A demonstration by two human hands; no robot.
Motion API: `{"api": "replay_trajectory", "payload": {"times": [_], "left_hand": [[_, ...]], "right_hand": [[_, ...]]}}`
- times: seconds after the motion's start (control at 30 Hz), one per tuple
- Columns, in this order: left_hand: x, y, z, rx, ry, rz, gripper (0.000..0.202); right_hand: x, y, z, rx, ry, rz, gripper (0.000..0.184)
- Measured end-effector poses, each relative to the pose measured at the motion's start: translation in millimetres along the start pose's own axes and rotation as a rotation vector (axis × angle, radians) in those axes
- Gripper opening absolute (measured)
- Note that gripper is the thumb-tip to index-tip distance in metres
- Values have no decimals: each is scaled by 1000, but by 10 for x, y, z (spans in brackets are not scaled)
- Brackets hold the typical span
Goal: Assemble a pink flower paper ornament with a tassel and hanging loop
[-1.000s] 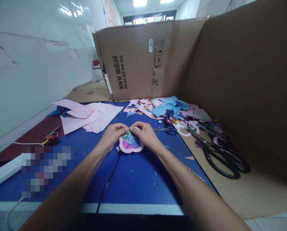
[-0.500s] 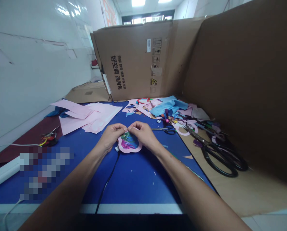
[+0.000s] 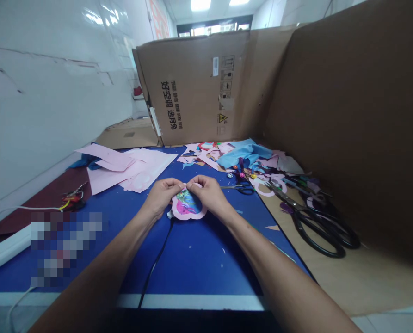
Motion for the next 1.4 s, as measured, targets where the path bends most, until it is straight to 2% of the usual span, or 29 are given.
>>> {"api": "replay_trajectory", "payload": {"times": [0.37, 0.63, 0.87, 1.1, 1.4], "left_hand": [[-9, 29, -18, 16, 35, 2, 14], [13, 16, -19, -9, 47, -28, 19], [-2, -17, -1, 11, -7, -31, 30], [47, -45, 39, 22, 65, -35, 28], [58, -34, 33, -5, 82, -29, 23]], "right_hand": [[7, -2, 1, 7, 15, -10, 36], [16, 9, 2, 26, 16, -21, 35], [27, -11, 5, 10, 47, -11, 38], [29, 45, 11, -2, 22, 13, 43], [31, 68, 8, -2, 14, 24, 39]]}}
Point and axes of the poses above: each hand's wrist, its own z-axis towards the middle knuckle, its own x-axis out of the back of the hand, y = z × x, the point moved 2 cm from there along z, towards the middle knuckle, and after that the axes turned 3 degrees about x, right-handed, at the moved point
